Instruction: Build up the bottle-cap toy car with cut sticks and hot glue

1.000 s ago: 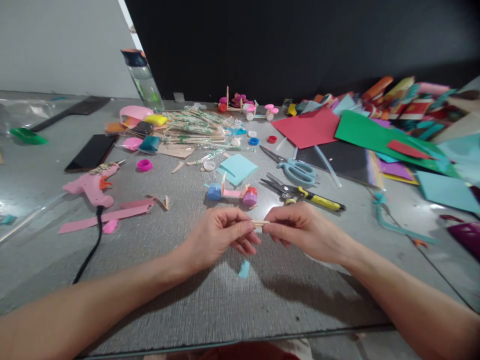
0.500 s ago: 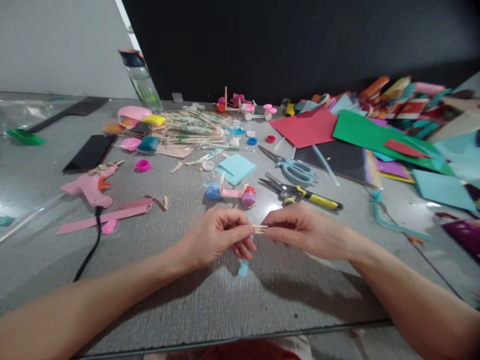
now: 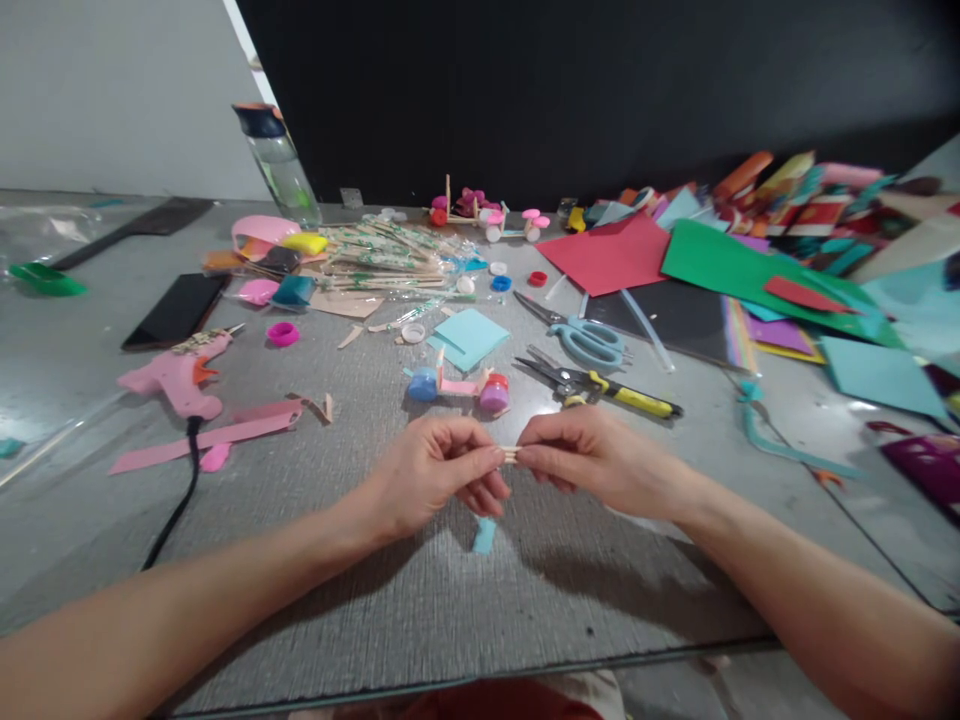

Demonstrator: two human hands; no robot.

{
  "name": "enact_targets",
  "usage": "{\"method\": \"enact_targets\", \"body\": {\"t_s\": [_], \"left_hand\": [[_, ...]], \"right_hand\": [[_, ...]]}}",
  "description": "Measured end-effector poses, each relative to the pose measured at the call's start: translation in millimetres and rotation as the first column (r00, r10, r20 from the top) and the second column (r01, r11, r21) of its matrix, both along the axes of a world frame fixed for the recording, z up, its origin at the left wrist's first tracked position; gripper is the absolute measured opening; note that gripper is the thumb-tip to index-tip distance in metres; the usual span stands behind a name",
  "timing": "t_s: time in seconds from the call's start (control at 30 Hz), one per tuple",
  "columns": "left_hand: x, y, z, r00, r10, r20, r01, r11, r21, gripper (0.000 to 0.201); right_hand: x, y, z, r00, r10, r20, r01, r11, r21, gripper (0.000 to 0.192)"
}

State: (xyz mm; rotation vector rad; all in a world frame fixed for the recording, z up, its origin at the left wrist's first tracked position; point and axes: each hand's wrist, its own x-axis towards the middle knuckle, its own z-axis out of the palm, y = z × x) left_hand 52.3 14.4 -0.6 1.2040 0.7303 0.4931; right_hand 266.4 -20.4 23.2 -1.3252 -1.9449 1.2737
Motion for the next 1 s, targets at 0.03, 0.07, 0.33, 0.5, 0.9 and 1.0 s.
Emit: {"method": "enact_targets", "body": {"t_s": [0.03, 0.07, 0.33, 0.5, 0.9, 1.0], "left_hand": [[0, 0, -0.1, 1.0, 0.0, -0.001, 0.0, 1.0, 0.005, 0.027], [0, 1, 0.0, 1.0, -0.001, -0.002, 0.001, 1.0, 0.012, 0.027], [-4, -1, 4.6, 0.988, 0.021, -0.15, 0.015, 0.972, 0.235, 0.028], [-4, 0, 2.9, 0.987, -0.023, -0.159, 0.064, 0.964, 0.257, 0.022], [-9, 1, -0.5, 0.831, 0.127, -0.541, 0.295, 0.725, 0.622, 0.026], [-10, -1, 2.0, 0.712, 0.264, -0.65, 0.438, 0.557, 0.706, 0.02]], "right_hand": [[0, 0, 0.4, 1.0, -0.005, 0.005, 0.005, 1.0, 0.009, 0.032], [0, 0, 0.7, 1.0, -0.014, 0.008, 0.014, 1.0, 0.02, 0.032], [1, 0, -1.5, 0.998, -0.055, 0.014, 0.054, 0.997, 0.05, 0.029], [0, -1, -2.5, 0.999, -0.045, 0.026, 0.043, 0.997, 0.066, 0.031], [-4, 3, -21.6, 0.923, -0.091, 0.373, -0.065, 0.92, 0.386, 0.015], [-5, 3, -25.9, 0.871, -0.096, 0.482, -0.14, 0.892, 0.43, 0.011]]}}
